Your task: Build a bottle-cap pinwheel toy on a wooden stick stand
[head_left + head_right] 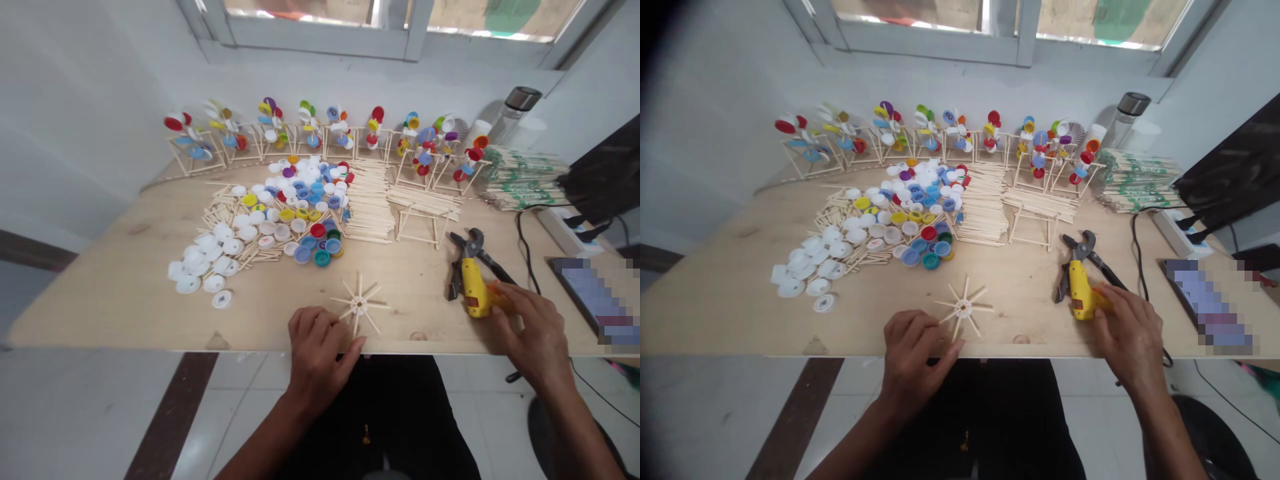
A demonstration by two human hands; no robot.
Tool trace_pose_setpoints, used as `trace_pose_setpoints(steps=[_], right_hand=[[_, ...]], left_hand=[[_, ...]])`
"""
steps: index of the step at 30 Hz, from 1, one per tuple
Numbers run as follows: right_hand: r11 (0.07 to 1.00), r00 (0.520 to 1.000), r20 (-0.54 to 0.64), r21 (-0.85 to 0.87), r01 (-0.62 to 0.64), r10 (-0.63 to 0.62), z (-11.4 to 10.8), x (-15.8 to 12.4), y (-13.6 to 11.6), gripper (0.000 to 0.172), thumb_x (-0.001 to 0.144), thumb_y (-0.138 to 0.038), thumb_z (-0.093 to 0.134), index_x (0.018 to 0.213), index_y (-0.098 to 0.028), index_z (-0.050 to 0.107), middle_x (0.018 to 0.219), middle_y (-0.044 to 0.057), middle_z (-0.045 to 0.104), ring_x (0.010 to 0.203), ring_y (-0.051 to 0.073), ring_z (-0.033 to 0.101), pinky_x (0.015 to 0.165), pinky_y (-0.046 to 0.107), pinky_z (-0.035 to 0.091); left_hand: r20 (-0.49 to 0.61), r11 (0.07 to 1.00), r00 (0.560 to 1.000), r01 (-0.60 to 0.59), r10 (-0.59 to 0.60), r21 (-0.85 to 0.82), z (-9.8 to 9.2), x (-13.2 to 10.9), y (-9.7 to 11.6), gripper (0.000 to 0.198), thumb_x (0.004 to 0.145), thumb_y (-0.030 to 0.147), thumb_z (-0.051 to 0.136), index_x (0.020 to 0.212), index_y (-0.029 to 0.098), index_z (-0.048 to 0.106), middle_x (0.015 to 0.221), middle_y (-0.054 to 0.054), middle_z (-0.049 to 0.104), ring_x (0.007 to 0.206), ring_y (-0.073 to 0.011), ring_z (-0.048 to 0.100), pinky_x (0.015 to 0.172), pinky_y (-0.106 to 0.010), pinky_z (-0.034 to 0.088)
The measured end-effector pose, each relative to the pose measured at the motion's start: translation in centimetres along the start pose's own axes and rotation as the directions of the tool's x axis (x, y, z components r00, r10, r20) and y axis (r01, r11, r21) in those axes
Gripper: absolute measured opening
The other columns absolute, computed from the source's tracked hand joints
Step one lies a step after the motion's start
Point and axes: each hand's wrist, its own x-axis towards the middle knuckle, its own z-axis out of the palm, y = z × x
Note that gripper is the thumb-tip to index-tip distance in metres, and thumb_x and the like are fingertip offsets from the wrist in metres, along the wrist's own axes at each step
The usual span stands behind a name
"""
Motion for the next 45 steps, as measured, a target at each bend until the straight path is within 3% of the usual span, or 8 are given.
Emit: trace_pose_setpoints(steps=[6, 14, 19, 28, 31, 36, 42, 45], right_hand=[[0.990, 0.997, 0.058, -0.124, 0.063, -0.056, 0.0, 0.0, 0.4, 0.038, 0.084, -0.028, 0.050, 0.121, -0.019, 0.055, 0.122, 0.013, 0.061, 0.106, 0.033, 0.059, 0.087, 0.046, 0.046], [0.969, 0.982, 0.128, -0.189, 0.160, -0.137, 0.8, 0.1, 1.8, 0.046, 0.080, -0.026, 0.052, 0.126, -0.019, 0.051, 0.124, 0.014, 0.059, 0.103, 0.034, 0.059, 0.081, 0.046, 0.046], [0.970, 0.970, 0.185, -0.154, 0.189, -0.159, 0.7, 0.6, 2.3, 0.047, 0.081, -0.026, 0.051, 0.127, -0.017, 0.050, 0.123, 0.015, 0.059, 0.104, 0.033, 0.059, 0.081, 0.045, 0.047], [0.978, 0.951, 0.265, -0.094, 0.188, -0.157, 0.3, 1.8, 2.8, 0.035, 0.079, -0.029, 0.052, 0.112, -0.018, 0.053, 0.114, 0.016, 0.061, 0.099, 0.033, 0.063, 0.072, 0.043, 0.050], [0.991, 0.967, 0.237, -0.076, 0.110, -0.089, -0.4, 1.5, 2.0, 0.033, 0.080, -0.032, 0.051, 0.111, -0.021, 0.052, 0.114, 0.015, 0.059, 0.099, 0.034, 0.062, 0.073, 0.046, 0.050], [0.965, 0.975, 0.222, 0.249, -0.082, 0.026, -2.3, 0.9, -0.7, 0.032, 0.081, -0.037, 0.052, 0.109, -0.022, 0.051, 0.111, 0.010, 0.058, 0.097, 0.028, 0.061, 0.074, 0.037, 0.054], [0.888, 0.975, 0.223, 0.452, -0.084, -0.021, -2.9, 1.1, -4.8, 0.024, 0.085, -0.029, 0.055, 0.109, -0.026, 0.056, 0.108, 0.006, 0.063, 0.095, 0.027, 0.064, 0.080, 0.036, 0.053], [0.845, 0.962, 0.266, 0.527, -0.095, -0.058, -2.4, 1.4, -6.6, 0.017, 0.086, -0.027, 0.055, 0.103, -0.026, 0.058, 0.099, 0.005, 0.065, 0.089, 0.026, 0.065, 0.074, 0.035, 0.054]], left_hand=[[0.012, 0.998, 1.000, -0.012, 0.011, 0.069, -0.1, 0.4, -0.1, 0.015, 0.079, 0.022, 0.065, 0.066, 0.019, 0.057, 0.073, -0.005, 0.061, 0.086, -0.0232, 0.051, 0.084, -0.043, 0.038], [-0.028, 0.985, 1.000, 0.014, -0.010, 0.169, -0.5, 1.1, -1.7, 0.009, 0.080, 0.020, 0.065, 0.072, 0.020, 0.062, 0.075, -0.005, 0.062, 0.084, -0.0238, 0.050, 0.082, -0.043, 0.037], [-0.033, 0.991, 0.999, 0.018, -0.014, 0.133, -0.4, 1.2, -1.8, 0.001, 0.080, 0.018, 0.065, 0.080, 0.019, 0.064, 0.076, -0.005, 0.063, 0.084, -0.0233, 0.052, 0.081, -0.042, 0.037], [-0.011, 0.996, 0.999, 0.034, -0.033, 0.087, -0.4, 1.3, -1.7, 0.006, 0.083, 0.016, 0.061, 0.081, 0.020, 0.065, 0.070, -0.002, 0.064, 0.076, -0.0197, 0.053, 0.079, -0.040, 0.037], [0.003, 0.996, 0.998, 0.056, -0.056, 0.069, -0.3, 1.3, -1.8, 0.007, 0.084, 0.016, 0.060, 0.080, 0.020, 0.065, 0.070, -0.001, 0.064, 0.075, -0.0192, 0.053, 0.080, -0.040, 0.037], [0.022, 0.995, 0.996, 0.083, -0.085, 0.062, -0.2, 1.3, -2.1, 0.008, 0.085, 0.017, 0.059, 0.081, 0.021, 0.066, 0.071, -0.001, 0.066, 0.075, -0.0190, 0.055, 0.081, -0.040, 0.037], [0.055, 0.995, 0.994, 0.090, -0.093, 0.043, -0.3, 1.7, -2.3, 0.010, 0.085, 0.016, 0.058, 0.084, 0.021, 0.067, 0.074, -0.002, 0.068, 0.076, -0.0191, 0.058, 0.081, -0.041, 0.038], [0.030, 0.995, 0.995, 0.089, -0.090, 0.044, -0.5, 1.7, -2.3, 0.009, 0.084, 0.016, 0.059, 0.086, 0.020, 0.066, 0.079, -0.003, 0.069, 0.080, -0.0205, 0.058, 0.081, -0.041, 0.039]])
